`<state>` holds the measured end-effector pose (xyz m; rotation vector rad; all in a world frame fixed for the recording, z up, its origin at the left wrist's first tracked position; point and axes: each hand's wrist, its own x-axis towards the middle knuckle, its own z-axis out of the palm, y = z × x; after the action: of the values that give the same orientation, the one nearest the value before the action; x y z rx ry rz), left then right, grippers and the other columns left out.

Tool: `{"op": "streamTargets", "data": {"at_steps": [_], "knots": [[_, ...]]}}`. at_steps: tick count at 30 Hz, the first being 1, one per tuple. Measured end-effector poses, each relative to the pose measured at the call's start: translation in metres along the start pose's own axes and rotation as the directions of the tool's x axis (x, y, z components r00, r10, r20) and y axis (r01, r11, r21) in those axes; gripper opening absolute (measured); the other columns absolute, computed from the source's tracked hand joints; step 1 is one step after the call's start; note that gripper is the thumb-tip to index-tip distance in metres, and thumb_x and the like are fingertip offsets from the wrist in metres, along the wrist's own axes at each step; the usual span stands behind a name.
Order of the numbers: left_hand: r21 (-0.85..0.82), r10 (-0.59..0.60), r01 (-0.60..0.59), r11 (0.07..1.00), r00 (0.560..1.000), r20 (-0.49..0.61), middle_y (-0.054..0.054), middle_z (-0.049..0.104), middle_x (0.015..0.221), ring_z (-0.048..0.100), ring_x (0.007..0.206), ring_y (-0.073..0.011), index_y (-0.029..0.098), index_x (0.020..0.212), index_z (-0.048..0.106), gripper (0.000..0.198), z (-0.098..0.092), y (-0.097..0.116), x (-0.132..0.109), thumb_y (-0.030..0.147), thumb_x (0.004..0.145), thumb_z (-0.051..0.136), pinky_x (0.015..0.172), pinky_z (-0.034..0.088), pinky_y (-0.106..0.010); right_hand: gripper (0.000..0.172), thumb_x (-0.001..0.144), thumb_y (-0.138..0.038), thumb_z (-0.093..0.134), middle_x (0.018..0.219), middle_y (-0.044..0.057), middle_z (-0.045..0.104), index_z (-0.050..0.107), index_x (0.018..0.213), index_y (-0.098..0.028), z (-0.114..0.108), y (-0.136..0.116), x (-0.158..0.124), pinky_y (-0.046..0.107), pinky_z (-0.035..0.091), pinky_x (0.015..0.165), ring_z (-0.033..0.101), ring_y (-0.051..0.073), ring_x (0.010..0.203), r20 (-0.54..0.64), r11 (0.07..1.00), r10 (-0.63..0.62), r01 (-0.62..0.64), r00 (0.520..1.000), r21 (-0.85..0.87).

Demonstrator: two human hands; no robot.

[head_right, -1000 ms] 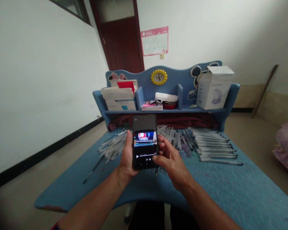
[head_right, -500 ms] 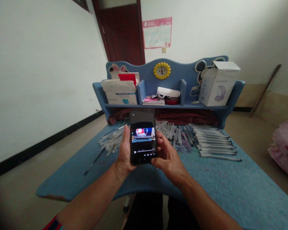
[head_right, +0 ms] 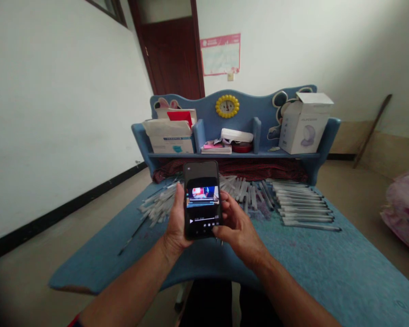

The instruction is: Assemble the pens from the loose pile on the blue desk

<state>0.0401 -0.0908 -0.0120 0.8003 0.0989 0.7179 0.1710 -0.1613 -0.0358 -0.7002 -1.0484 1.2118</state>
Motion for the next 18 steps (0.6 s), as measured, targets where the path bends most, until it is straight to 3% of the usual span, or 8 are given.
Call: {"op": "streamTargets", "data": {"at_steps": [5, 9, 18], "knots": [[-0.022, -0.061, 0.061, 0.998, 0.998, -0.012, -0.024, 0.068, 0.097, 0.065, 0.094, -0.0341, -0.001, 0.116, 0.058, 0.086, 0.0013, -0.0011, -0.0002, 0.073, 0.082, 0.028, 0.085, 0.048, -0.046, 0.055, 0.07, -0.025, 0.07, 0.098, 0.001, 0.062, 0.055, 0.122, -0.028, 0.0012, -0.0023, 0.0012, 0.03, 0.044, 0.082, 0.056, 0.018, 0.094, -0.102, 0.998, 0.009, -0.015, 0.995, -0.053], [-0.04, -0.087, 0.086, 0.996, 0.995, -0.048, -0.023, 0.068, 0.097, 0.064, 0.095, -0.0337, 0.0, 0.115, 0.059, 0.083, 0.0024, -0.0047, 0.0011, 0.072, 0.082, 0.031, 0.086, 0.047, -0.045, 0.043, 0.075, -0.035, 0.067, 0.092, 0.001, 0.061, 0.059, 0.115, -0.023, -0.0009, -0.0017, 0.0041, 0.027, 0.045, 0.072, 0.057, 0.016, 0.084, -0.161, 0.996, 0.017, -0.03, 0.987, -0.08], [-0.033, -0.097, 0.095, 0.995, 0.99, -0.103, -0.021, 0.069, 0.095, 0.065, 0.093, -0.0321, 0.002, 0.113, 0.061, 0.076, 0.0038, -0.0095, 0.003, 0.067, 0.084, 0.035, 0.086, 0.048, -0.043, 0.043, 0.068, -0.035, 0.069, 0.086, 0.001, 0.061, 0.063, 0.109, -0.022, -0.0007, -0.0065, 0.0058, 0.025, 0.041, 0.062, 0.053, 0.014, 0.073, -0.247, 0.996, 0.024, -0.045, 0.969, -0.082]]}}
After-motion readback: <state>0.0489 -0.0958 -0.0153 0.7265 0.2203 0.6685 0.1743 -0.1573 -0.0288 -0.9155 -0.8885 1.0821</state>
